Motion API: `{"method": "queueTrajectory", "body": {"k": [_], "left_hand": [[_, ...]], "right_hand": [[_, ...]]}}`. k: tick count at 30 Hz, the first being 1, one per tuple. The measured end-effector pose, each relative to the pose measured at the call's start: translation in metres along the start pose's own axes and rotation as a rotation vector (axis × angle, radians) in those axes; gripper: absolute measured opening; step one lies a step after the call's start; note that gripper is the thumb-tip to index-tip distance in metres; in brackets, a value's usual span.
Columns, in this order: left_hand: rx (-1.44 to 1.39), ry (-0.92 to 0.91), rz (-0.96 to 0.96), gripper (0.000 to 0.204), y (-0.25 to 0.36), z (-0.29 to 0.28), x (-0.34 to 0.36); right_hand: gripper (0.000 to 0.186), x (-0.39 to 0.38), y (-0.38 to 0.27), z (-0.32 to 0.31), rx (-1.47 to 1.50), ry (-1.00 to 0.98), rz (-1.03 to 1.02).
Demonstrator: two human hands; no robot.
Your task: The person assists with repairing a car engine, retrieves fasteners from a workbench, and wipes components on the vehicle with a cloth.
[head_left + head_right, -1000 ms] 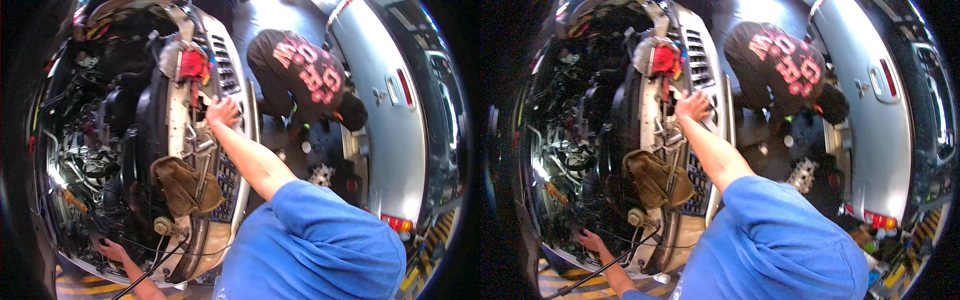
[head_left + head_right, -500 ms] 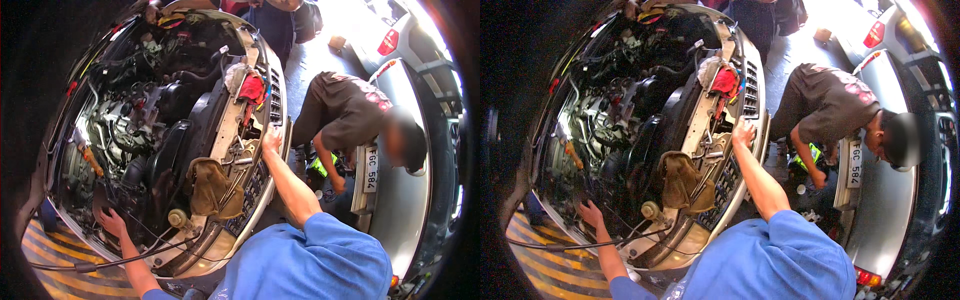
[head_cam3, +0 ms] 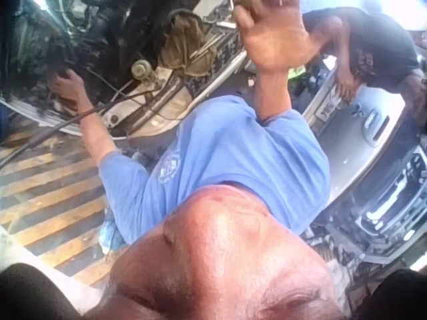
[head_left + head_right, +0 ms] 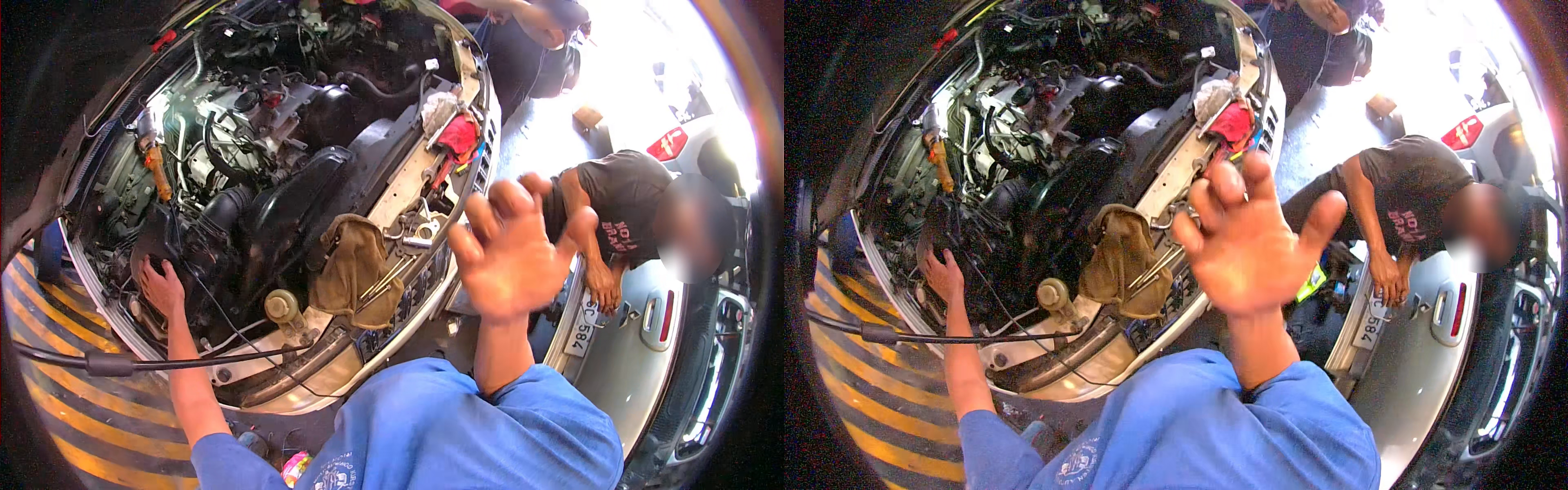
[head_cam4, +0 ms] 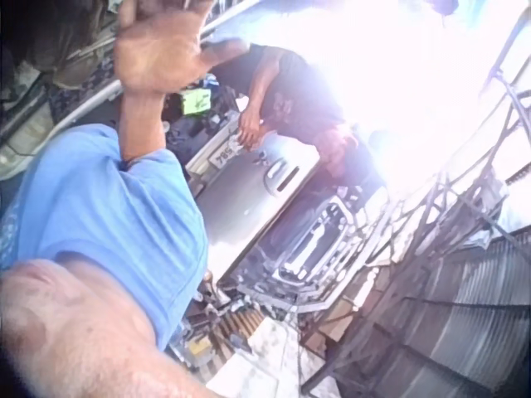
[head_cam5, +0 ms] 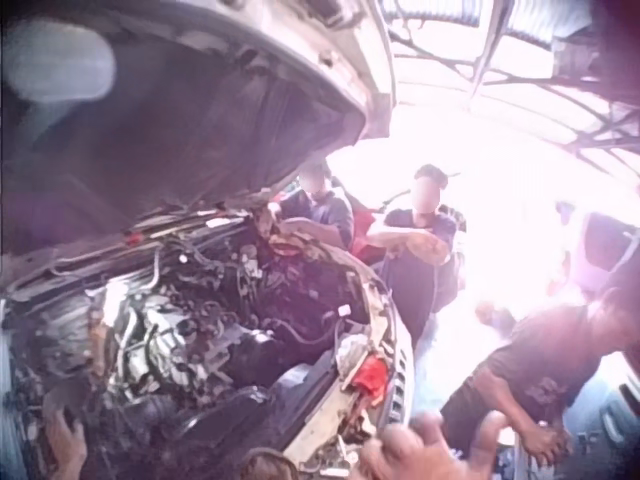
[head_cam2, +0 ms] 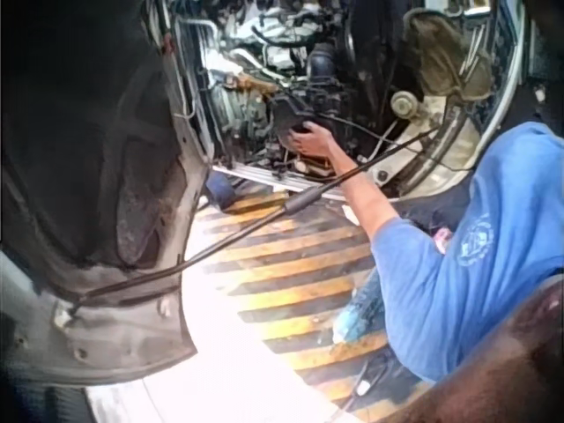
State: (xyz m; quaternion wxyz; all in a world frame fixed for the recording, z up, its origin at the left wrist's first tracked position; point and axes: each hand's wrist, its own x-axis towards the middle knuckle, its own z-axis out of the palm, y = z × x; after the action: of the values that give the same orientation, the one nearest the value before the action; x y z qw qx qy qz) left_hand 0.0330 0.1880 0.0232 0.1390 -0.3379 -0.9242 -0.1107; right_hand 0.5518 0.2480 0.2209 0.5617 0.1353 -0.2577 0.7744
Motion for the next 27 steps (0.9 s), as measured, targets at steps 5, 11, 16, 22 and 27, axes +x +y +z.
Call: {"method": "queueTrajectory", "body": {"k": [5, 11, 16, 22, 27], "left_hand": [[-0.023, 0.002, 0.018, 0.051, -0.002, -0.005, -0.002], [-0.095, 0.001, -0.003, 0.05, 0.001, -0.01, -0.006], [-0.093, 0.021, 0.012, 0.051, -0.003, -0.009, -0.006], [-0.087, 0.077, 0.05, 0.05, -0.011, 0.005, -0.002], [-0.082, 0.06, 0.052, 0.05, -0.012, 0.006, 0.0]], "right_hand": [[0.036, -0.002, 0.013, 0.088, -0.31, -0.259, -0.045], [0.024, -0.009, 0.046, 0.173, -0.419, -0.105, -0.235], [0.032, 0.006, 0.062, 0.16, -0.337, -0.444, -0.339], [0.032, 0.009, 0.082, 0.16, -0.279, -0.577, -0.542], [0.034, -0.001, 0.08, 0.171, -0.408, -0.395, -0.525]]}}
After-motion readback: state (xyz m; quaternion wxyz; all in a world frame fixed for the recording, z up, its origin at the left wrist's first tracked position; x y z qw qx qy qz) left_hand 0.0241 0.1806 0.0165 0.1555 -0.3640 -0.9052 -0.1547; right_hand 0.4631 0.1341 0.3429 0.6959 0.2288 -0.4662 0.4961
